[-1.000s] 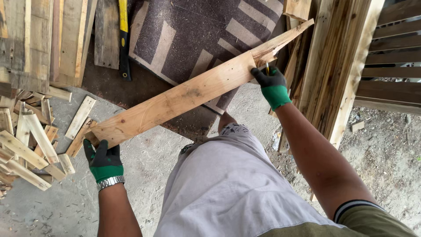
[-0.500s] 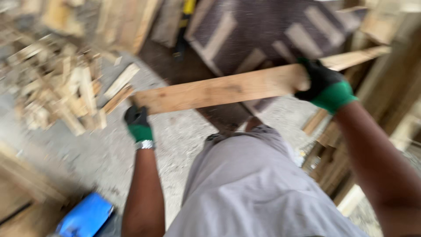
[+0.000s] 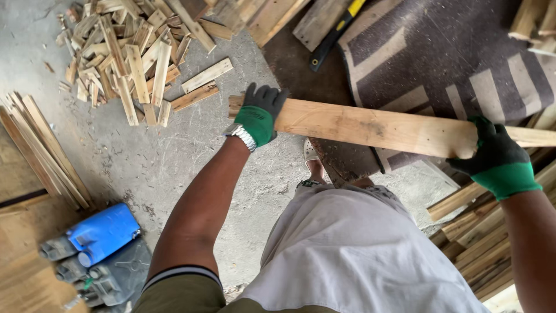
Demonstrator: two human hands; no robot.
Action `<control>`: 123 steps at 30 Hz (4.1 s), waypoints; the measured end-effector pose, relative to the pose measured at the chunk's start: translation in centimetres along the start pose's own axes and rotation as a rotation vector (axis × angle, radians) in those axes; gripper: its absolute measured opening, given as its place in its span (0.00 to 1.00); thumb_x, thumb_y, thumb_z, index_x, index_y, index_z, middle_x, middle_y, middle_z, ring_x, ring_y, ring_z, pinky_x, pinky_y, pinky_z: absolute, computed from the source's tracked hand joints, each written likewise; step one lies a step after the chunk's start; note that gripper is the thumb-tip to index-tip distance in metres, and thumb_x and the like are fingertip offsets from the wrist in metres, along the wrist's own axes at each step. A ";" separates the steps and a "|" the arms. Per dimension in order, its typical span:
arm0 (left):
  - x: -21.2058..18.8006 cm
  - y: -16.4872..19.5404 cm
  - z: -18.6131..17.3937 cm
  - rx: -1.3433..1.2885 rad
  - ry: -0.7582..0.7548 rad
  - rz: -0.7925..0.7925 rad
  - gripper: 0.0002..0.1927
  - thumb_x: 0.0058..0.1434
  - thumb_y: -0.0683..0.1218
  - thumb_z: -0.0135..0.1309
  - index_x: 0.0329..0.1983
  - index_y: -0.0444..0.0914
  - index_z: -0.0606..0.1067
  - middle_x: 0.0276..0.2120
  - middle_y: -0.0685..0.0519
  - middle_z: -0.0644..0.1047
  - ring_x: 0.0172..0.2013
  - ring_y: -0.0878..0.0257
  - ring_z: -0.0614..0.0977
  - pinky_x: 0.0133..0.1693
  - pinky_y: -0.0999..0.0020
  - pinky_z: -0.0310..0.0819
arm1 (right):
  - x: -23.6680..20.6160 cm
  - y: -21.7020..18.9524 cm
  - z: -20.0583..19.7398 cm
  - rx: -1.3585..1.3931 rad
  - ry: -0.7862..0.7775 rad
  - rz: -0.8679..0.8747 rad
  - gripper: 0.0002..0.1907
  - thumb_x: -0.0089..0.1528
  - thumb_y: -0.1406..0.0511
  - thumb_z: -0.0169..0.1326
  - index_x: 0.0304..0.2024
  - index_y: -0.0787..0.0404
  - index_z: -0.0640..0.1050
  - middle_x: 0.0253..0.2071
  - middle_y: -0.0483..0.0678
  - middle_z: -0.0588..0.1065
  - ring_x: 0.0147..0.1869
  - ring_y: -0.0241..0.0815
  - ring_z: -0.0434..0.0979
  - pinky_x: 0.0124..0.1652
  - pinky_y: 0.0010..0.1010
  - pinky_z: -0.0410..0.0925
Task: The person repeatedly picks up wooden planks, places them on a workbench, and uses a pencil to mark lines on each plank. The marked planks are then set aside. The person wears green gloves and white clogs throughout.
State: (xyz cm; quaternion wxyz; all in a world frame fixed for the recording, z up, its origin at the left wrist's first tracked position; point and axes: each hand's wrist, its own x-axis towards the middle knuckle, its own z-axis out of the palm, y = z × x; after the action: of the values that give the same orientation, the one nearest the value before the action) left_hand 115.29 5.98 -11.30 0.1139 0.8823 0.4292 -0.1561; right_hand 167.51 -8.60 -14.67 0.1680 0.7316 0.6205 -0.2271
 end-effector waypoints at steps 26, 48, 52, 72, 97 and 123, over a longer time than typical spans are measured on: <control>1.1 5.2 -2.3 -0.018 0.165 0.030 0.69 0.26 0.68 0.73 0.71 0.37 0.59 0.59 0.40 0.68 0.58 0.42 0.67 0.55 0.29 0.52 | -3.6 2.1 -2.4 0.437 0.113 -0.041 0.65 0.45 0.56 0.72 0.79 0.57 0.52 0.56 0.65 0.73 0.55 0.62 0.77 0.54 0.48 0.70; 17.5 34.1 -0.6 -0.214 0.104 0.353 0.53 0.45 0.67 0.68 0.69 0.39 0.62 0.52 0.40 0.69 0.52 0.41 0.72 0.50 0.36 0.68 | -9.9 11.4 3.3 1.768 0.358 0.077 0.10 0.73 0.64 0.53 0.49 0.67 0.73 0.40 0.51 0.76 0.41 0.35 0.77 0.41 0.28 0.73; 17.6 33.8 -0.2 -0.217 0.084 0.350 0.54 0.43 0.66 0.69 0.69 0.40 0.62 0.53 0.41 0.69 0.53 0.41 0.71 0.52 0.37 0.68 | -8.5 10.9 2.6 1.717 0.361 -0.056 0.17 0.70 0.65 0.48 0.60 0.66 0.73 0.52 0.50 0.79 0.50 0.38 0.81 0.49 0.28 0.74; 18.4 33.0 0.6 -0.134 0.057 0.338 0.56 0.38 0.63 0.71 0.69 0.42 0.61 0.53 0.45 0.69 0.52 0.44 0.72 0.52 0.37 0.67 | -4.5 10.3 -0.5 1.049 0.519 -0.331 0.13 0.67 0.69 0.54 0.53 0.69 0.77 0.48 0.62 0.77 0.52 0.62 0.77 0.52 0.46 0.71; 18.4 32.7 0.7 -0.163 0.081 0.358 0.56 0.41 0.63 0.71 0.71 0.41 0.60 0.54 0.44 0.69 0.53 0.45 0.72 0.52 0.37 0.66 | -5.1 10.9 -1.8 0.829 0.588 -0.335 0.11 0.66 0.70 0.53 0.50 0.67 0.78 0.46 0.59 0.79 0.49 0.59 0.79 0.55 0.45 0.70; 18.7 32.9 -0.1 -0.157 0.061 0.353 0.57 0.43 0.70 0.68 0.69 0.39 0.61 0.51 0.42 0.71 0.49 0.45 0.73 0.49 0.40 0.69 | -3.3 11.8 -0.9 0.926 0.176 -0.254 0.09 0.64 0.65 0.53 0.42 0.60 0.82 0.36 0.53 0.81 0.35 0.48 0.83 0.37 0.36 0.78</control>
State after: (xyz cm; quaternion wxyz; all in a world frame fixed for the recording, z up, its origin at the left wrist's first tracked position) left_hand 152.27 -0.39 -16.02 0.1948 0.9366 0.2820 -0.0727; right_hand 178.80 -12.91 -12.61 -0.2573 0.6642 0.5505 -0.4355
